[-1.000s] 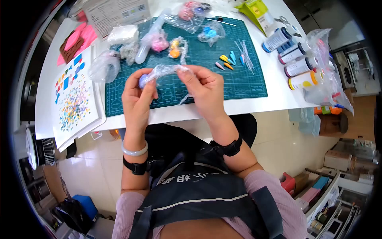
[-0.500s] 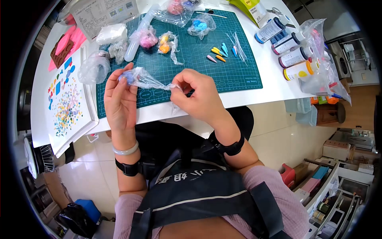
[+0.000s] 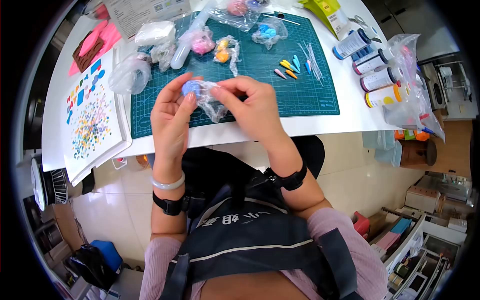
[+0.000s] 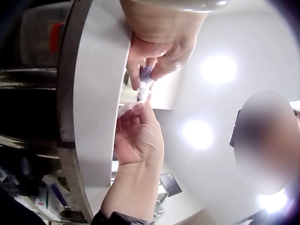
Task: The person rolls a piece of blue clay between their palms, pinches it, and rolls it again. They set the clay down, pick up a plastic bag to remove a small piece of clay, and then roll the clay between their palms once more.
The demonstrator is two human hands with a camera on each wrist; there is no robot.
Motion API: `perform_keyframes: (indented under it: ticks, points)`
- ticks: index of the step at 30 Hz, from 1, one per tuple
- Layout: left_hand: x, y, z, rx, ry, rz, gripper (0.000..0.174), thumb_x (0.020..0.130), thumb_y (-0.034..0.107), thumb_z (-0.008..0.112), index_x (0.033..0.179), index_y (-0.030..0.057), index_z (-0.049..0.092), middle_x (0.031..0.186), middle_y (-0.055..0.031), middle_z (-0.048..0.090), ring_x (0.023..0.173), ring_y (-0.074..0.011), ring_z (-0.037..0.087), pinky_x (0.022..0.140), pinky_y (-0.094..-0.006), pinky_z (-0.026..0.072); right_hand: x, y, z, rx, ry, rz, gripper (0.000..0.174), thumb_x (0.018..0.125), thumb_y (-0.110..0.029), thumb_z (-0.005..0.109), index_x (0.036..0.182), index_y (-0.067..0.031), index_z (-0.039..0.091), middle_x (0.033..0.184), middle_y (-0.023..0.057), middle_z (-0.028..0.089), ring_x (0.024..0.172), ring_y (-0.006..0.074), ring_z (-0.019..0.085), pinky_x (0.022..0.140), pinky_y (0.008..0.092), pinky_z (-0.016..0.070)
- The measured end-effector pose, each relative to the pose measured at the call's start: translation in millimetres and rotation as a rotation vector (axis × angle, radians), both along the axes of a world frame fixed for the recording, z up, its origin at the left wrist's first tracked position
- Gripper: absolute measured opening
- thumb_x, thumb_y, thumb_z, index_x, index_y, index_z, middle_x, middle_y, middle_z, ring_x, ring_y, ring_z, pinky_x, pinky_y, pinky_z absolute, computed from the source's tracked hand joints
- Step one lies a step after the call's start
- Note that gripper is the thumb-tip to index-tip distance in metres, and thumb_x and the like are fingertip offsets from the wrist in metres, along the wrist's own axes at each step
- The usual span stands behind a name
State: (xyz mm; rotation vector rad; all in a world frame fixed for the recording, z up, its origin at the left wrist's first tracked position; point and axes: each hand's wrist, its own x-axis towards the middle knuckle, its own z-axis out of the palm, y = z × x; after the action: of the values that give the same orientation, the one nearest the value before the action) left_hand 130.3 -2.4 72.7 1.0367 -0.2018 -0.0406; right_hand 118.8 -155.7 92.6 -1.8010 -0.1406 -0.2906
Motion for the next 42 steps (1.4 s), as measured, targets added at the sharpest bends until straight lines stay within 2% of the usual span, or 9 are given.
perform_keyframes:
  ticks: [10,19,23,25,29,36,37,39,42]
  points:
    - [3,-2,3,0.075,-0.024,-0.081,0.033,0.091,0.008,0.051,0.122,-0.0034,0.046,0.109,-0.0120,0.058,0.099,-0.0144,0.056,0.084,-0.0263,0.0464,4,-1,5,0.646,0.198,0.101,0.018,0.081,-0.013,0.068,0.086,0.0034,0.065,0.071,0.0002,0.061,0.059,0.0020,0.047,0.053,0.0164,0.0368]
    - [4,1,1,0.216,-0.034,-0.043,0.027,0.088,0.003,0.051,0.114,-0.0043,0.053,0.103,-0.0122,0.060,0.088,-0.0131,0.059,0.076,-0.0234,0.0479,3,-12,-1,0.346,0.197,0.136,0.024,0.073,0.001,0.057,0.096,0.0028,0.065,0.064,-0.0053,0.052,0.056,0.0006,0.041,0.051,0.0171,0.0345]
    - [6,0,4,-0.038,0.068,-0.006,0.025,0.089,0.001,0.044,0.110,-0.0068,0.056,0.109,-0.0179,0.059,0.088,-0.0154,0.060,0.079,-0.0261,0.0492,4,-4,-2,0.292,0.207,0.009,0.024,0.071,0.000,0.058,0.094,-0.0005,0.064,0.064,-0.0044,0.049,0.056,0.0046,0.045,0.055,0.0217,0.0374]
    - [5,0,7,-0.072,0.096,0.006,0.026,0.089,0.000,0.043,0.109,-0.0058,0.058,0.106,-0.0132,0.059,0.090,-0.0151,0.058,0.081,-0.0262,0.0487,5,6,4,-0.320,-0.497,-0.278,0.024,0.070,-0.005,0.063,0.093,-0.0054,0.065,0.068,0.0005,0.054,0.064,0.0162,0.054,0.067,0.0298,0.0414]
    - [4,-2,3,0.001,0.001,0.034,0.026,0.090,0.000,0.044,0.110,-0.0042,0.060,0.102,-0.0077,0.057,0.093,-0.0139,0.057,0.083,-0.0266,0.0484,6,10,2,-0.230,-0.307,-0.027,0.018,0.071,-0.008,0.065,0.090,-0.0069,0.064,0.072,0.0052,0.057,0.071,0.0226,0.058,0.072,0.0339,0.0427]
    - [3,1,0,0.037,0.039,-0.039,0.026,0.089,0.001,0.050,0.113,-0.0035,0.058,0.104,-0.0070,0.059,0.092,-0.0120,0.058,0.081,-0.0235,0.0487,19,15,2,0.052,0.021,-0.133,0.011,0.072,-0.009,0.068,0.082,-0.0051,0.065,0.069,0.0047,0.054,0.059,0.0165,0.052,0.053,0.0279,0.0423]
    - [3,1,1,0.010,0.095,-0.037,0.026,0.088,0.001,0.052,0.113,-0.0041,0.058,0.106,-0.0090,0.060,0.091,-0.0122,0.059,0.080,-0.0231,0.0490,24,11,-2,0.051,0.021,-0.132,0.011,0.072,-0.009,0.068,0.082,-0.0051,0.065,0.069,0.0047,0.054,0.059,0.0165,0.052,0.053,0.0279,0.0423]
    - [4,1,0,-0.010,0.074,-0.005,0.026,0.088,0.001,0.053,0.113,-0.0046,0.057,0.107,-0.0117,0.061,0.092,-0.0130,0.060,0.081,-0.0238,0.0494,32,7,-5,-0.388,-0.661,-0.267,0.014,0.071,-0.011,0.071,0.083,-0.0051,0.066,0.070,0.0046,0.056,0.056,0.0131,0.051,0.051,0.0254,0.0413]
    - [5,2,-5,-0.051,0.032,0.026,0.028,0.086,0.000,0.056,0.113,-0.0057,0.056,0.108,-0.0148,0.061,0.093,-0.0149,0.061,0.083,-0.0256,0.0497,7,12,6,-0.232,-0.396,-0.110,0.018,0.070,-0.010,0.072,0.086,-0.0044,0.067,0.074,0.0056,0.058,0.058,0.0126,0.053,0.053,0.0246,0.0432]
